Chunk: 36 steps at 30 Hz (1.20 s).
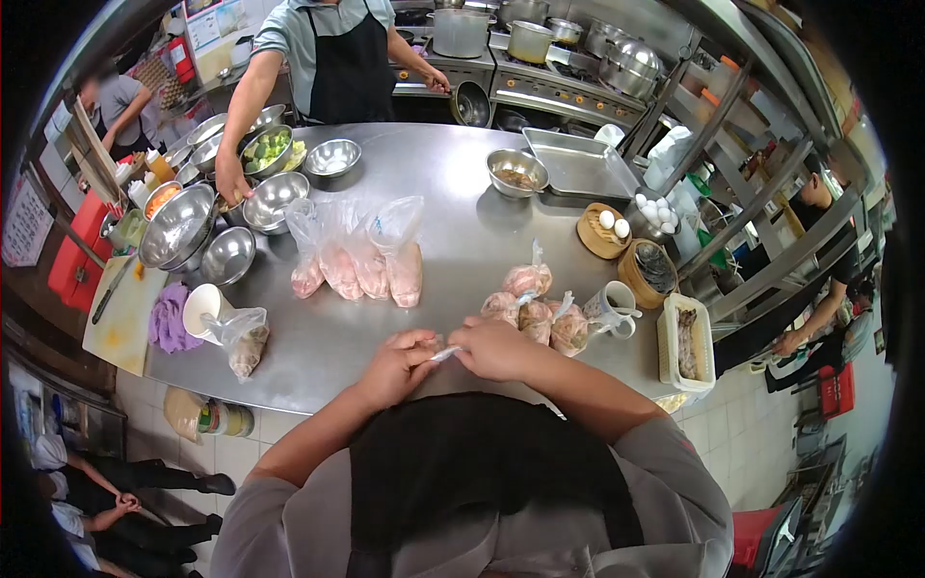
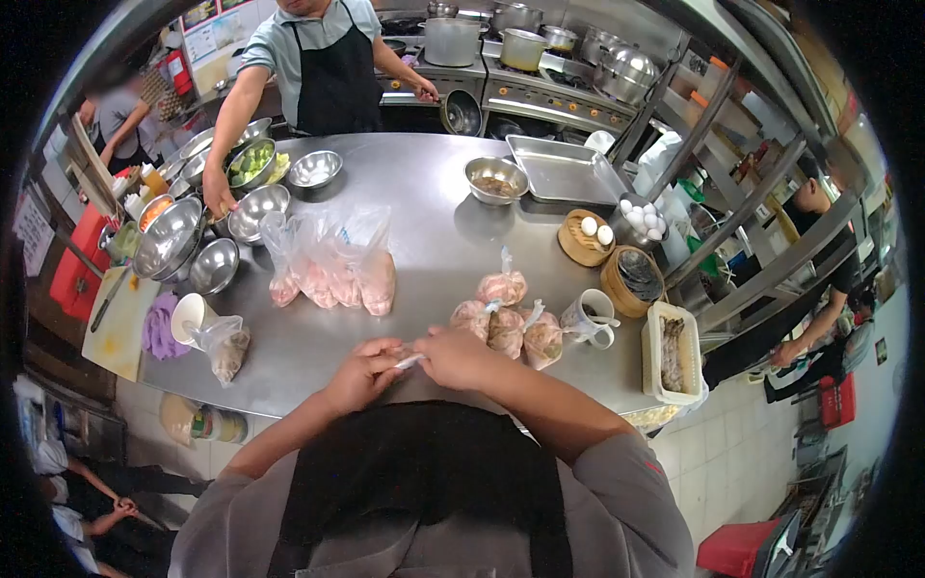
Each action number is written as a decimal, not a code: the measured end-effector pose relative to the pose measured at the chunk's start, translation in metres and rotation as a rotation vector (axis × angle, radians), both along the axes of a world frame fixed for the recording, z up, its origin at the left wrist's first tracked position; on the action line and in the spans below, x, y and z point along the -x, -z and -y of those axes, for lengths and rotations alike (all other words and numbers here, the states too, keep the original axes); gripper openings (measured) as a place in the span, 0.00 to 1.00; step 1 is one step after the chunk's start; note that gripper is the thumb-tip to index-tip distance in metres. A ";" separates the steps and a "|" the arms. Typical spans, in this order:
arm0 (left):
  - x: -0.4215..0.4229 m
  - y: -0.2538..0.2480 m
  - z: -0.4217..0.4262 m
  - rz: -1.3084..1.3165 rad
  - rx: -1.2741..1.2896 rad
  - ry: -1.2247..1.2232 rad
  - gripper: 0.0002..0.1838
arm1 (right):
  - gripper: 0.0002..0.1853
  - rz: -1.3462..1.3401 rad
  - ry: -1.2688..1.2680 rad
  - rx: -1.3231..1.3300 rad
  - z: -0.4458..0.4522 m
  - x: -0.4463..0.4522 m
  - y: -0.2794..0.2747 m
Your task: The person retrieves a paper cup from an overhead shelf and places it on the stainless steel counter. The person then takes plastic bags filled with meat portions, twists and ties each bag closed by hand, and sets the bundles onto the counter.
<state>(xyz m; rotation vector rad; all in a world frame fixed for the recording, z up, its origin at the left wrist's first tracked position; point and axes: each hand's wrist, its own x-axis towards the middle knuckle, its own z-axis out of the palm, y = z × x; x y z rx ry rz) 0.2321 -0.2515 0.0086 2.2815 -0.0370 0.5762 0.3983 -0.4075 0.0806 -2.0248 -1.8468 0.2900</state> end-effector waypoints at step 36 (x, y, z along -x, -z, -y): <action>-0.015 0.007 0.005 -0.063 0.386 -0.155 0.09 | 0.15 0.013 -0.026 0.227 -0.019 0.015 0.009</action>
